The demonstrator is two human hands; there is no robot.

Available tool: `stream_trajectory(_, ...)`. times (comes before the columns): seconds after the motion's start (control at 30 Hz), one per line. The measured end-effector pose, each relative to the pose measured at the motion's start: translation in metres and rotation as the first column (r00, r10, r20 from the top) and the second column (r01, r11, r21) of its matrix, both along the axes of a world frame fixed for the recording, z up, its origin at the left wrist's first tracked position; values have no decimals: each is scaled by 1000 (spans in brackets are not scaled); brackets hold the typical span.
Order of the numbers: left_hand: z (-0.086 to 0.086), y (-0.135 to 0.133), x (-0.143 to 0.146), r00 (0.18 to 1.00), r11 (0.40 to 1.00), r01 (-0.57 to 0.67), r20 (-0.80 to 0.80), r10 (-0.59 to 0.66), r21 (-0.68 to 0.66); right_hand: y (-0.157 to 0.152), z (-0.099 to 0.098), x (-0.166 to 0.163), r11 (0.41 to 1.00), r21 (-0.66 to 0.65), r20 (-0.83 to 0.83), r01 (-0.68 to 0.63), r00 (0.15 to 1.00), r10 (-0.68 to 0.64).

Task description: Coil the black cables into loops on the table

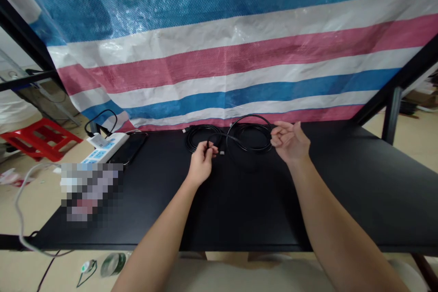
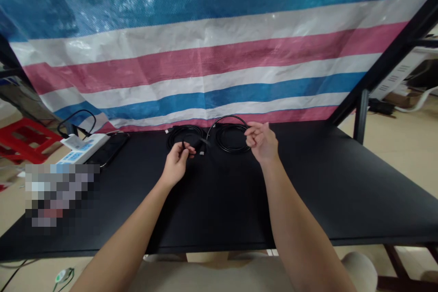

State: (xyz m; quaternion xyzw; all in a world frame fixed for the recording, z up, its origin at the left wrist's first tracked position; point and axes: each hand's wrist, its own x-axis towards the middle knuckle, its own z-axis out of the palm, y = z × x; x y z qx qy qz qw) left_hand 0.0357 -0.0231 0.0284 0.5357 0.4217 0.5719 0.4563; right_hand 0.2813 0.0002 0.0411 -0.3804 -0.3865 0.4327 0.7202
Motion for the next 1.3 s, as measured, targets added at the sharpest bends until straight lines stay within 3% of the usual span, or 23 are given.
stream_trajectory(0.1,11,5,-12,955,996,7,296,19,-85,10,-10,21,957,-88,30,278,961,-276)
stream_trajectory(0.17,18,6,-21,884,987,50,467,29,-155,15,-18,32,834,-153,180,530,845,-504)
stream_trajectory(0.23,25,5,-30,813,966,102,580,57,-238,18,-26,39,713,-109,431,693,679,-594)
stream_trajectory(0.3,30,4,-37,759,944,148,646,83,-295,19,-33,40,697,-9,671,717,522,-527)
stream_trajectory(0.37,34,2,-41,728,930,169,678,106,-327,20,-39,38,758,43,823,651,407,-397)
stream_trajectory(0.47,37,0,-42,709,919,168,691,138,-356,21,-45,34,817,14,904,577,342,-257)
stream_trajectory(0.6,37,0,-40,704,919,187,700,121,-348,20,-44,35,799,-94,896,594,400,-192)
stream_trajectory(0.7,36,1,-41,703,922,180,700,123,-342,19,-37,36,788,-203,840,582,517,-166)
stream_trajectory(0.83,37,1,-46,710,926,150,689,143,-346,16,-25,33,877,-283,510,388,835,-205)
stream_trajectory(0.93,39,3,-56,699,942,81,693,179,-325,10,-14,34,952,-230,181,203,970,-163)
stream_trajectory(1.0,40,6,-63,680,946,3,694,236,-324,6,-8,38,982,-138,-25,130,990,-135)
stream_trajectory(1.07,41,9,-70,656,931,-89,683,322,-354,2,-5,44,987,-70,-155,144,976,-153)
stream_trajectory(1.2,45,12,-78,546,851,-268,657,520,-451,0,-4,52,970,-62,-241,235,939,-243)
stream_trajectory(1.3,46,12,-78,488,820,-316,659,572,-477,0,-1,49,966,-52,-245,253,935,-258)
